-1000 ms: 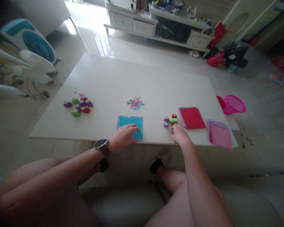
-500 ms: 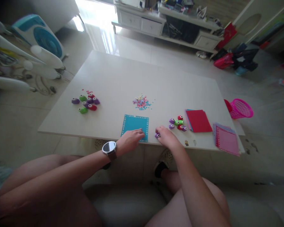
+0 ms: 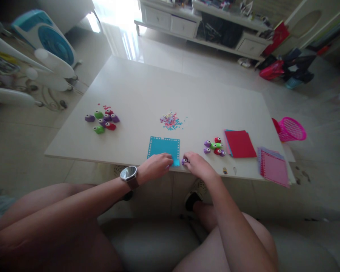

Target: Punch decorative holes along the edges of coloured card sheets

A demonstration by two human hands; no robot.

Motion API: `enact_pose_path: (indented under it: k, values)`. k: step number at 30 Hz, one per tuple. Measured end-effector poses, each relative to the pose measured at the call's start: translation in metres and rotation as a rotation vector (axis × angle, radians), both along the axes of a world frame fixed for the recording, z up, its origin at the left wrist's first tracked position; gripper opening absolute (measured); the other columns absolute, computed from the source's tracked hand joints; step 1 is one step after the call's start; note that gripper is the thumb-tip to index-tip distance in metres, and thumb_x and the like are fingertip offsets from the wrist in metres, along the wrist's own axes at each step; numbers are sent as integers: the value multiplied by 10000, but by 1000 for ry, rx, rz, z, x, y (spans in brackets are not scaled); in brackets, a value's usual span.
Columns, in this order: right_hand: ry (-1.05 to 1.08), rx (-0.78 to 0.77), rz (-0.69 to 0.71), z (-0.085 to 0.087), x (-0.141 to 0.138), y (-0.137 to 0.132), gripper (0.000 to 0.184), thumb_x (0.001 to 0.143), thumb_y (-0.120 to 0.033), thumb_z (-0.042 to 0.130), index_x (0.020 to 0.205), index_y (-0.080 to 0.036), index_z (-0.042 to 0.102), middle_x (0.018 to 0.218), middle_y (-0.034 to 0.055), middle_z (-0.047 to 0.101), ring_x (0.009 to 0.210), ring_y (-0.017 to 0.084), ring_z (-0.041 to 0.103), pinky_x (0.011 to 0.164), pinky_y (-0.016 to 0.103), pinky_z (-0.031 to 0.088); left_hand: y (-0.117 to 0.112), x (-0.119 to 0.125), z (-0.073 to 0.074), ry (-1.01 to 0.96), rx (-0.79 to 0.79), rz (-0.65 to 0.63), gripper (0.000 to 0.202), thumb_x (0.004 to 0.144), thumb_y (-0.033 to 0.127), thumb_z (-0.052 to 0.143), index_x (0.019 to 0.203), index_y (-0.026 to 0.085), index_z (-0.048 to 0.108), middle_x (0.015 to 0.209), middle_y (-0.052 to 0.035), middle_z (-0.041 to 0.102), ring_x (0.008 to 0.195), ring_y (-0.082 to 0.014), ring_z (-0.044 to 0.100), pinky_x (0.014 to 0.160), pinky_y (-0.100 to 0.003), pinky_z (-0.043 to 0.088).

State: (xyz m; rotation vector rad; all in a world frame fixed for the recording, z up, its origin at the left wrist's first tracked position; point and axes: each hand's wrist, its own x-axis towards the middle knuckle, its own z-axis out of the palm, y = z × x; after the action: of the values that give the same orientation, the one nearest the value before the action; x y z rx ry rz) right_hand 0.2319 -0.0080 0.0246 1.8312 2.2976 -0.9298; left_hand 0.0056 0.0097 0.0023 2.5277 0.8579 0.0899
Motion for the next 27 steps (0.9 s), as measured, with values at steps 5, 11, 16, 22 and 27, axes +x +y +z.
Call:
enact_pose_path:
  k: [5,11,16,22,27]
  values:
    - [43,-39,18,-3,0,0,130,924,-130,585,995,-158,691,1038,94,700,975,206,621,868,263,425,0,0,-2,1,21,-14,195,905,106,503,859,168,682,968,-85,689,944,-222,649,740,-295,503]
    - [70,-56,17,-4,-2,1,134,929,-127,587,998,-152,699,1037,99,711,976,210,626,864,265,424,1,1,-3,-5,19,-15,193,899,108,504,865,175,682,970,-90,689,965,-225,645,732,-293,502]
    - [86,-50,-4,-3,-3,2,101,946,-171,612,984,-146,702,1010,96,707,942,203,629,853,262,424,0,1,-2,-5,19,-13,198,896,100,501,866,176,682,970,-93,690,978,-232,642,733,-296,507]
    - [80,-47,11,-3,-6,2,80,935,-176,628,960,-150,698,991,89,702,917,202,620,822,269,420,1,1,-1,-6,20,-17,201,898,99,499,876,174,684,972,-90,691,988,-235,641,728,-300,510]
    - [99,-33,16,-3,-7,0,58,897,-150,647,949,-164,666,949,61,680,861,183,602,779,259,418,1,0,0,-2,11,-28,188,898,111,517,883,174,693,974,-92,694,1000,-236,637,744,-302,507]
